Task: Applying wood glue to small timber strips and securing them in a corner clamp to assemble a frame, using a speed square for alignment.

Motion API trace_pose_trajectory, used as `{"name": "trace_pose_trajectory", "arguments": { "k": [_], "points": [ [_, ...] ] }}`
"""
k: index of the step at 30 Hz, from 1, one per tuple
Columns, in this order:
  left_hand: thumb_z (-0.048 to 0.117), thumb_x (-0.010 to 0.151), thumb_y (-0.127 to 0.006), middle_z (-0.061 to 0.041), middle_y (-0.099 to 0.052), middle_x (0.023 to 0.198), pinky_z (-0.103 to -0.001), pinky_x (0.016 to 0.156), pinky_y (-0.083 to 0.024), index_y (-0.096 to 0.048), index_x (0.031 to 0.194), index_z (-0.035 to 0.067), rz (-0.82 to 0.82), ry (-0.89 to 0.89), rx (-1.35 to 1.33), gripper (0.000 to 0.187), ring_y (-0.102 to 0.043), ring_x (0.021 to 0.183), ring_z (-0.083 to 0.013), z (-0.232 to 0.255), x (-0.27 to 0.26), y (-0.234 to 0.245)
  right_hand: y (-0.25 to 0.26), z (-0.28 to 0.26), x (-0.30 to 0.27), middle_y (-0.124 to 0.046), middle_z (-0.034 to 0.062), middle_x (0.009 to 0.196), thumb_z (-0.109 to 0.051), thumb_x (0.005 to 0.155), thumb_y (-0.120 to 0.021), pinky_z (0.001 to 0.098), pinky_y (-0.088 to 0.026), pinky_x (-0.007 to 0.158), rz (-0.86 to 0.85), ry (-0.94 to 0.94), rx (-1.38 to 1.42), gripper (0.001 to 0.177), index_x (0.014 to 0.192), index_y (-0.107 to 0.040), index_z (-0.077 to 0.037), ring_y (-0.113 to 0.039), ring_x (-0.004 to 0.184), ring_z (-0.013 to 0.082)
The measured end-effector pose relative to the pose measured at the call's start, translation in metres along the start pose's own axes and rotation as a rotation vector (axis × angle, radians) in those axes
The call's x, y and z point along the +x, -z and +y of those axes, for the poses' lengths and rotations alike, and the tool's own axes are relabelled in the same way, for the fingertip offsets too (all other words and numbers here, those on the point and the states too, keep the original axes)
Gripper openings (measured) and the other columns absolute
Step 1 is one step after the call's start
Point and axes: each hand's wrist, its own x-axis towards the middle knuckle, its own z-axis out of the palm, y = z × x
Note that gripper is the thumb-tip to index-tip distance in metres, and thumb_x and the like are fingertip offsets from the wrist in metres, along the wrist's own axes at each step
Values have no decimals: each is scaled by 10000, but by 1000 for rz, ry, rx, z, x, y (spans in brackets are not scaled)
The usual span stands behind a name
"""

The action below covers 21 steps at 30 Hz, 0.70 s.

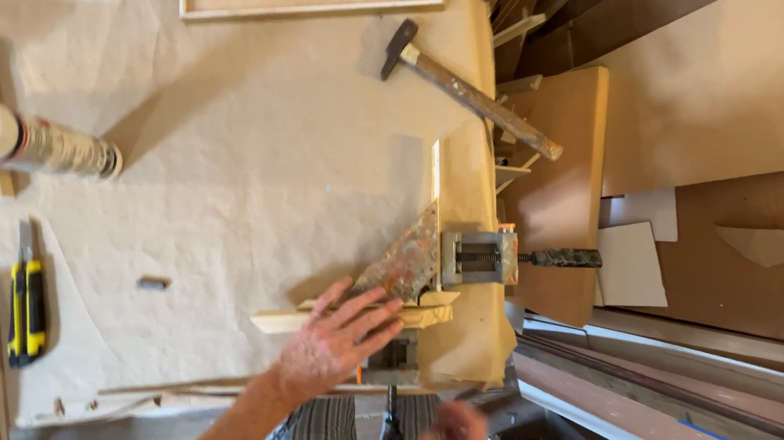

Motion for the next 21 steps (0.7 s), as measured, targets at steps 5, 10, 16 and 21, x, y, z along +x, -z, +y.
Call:
{"name": "trace_pose_trajectory", "arguments": {
  "k": [5,10,16,21],
  "points": [
    [-38,834,-757,-85,-617,1416,-589,1133,-395,-716,1220,77,33,34,-14,405,-548,1326,-300,12,15,16,-74,-1,-51,-836,-157,1170,-187,550,-955,200,-588,730,98,-732,43,930,1401,-614,-340,-810,839,79],
    [24,862,-800,-44,-665,1380,-542,1063,-418,-735,1205,119,91,92,18,362,-578,1315,-254,16,14,9,-96,14,-65,-776,-95,1030,-402,746,-914,238,-586,793,148,-832,-155,561,1243,-662,-335,-729,775,124],
    [68,935,-758,-23,-683,1325,-507,993,-439,-754,1139,120,147,131,52,211,-601,1285,-229,24,17,13,-106,17,-80,-838,11,1004,-268,794,-794,237,-590,860,448,-634,-29,450,1240,-735,-283,-794,886,125],
    [96,927,-771,-4,-681,1322,-511,964,-452,-756,1116,141,170,155,42,195,-606,1278,-212,24,18,12,-125,129,-66,-399,28,493,-320,1002,-505,274,-241,393,101,-625,1381,277,1062,-650,-92,-296,395,108]
  ]
}}
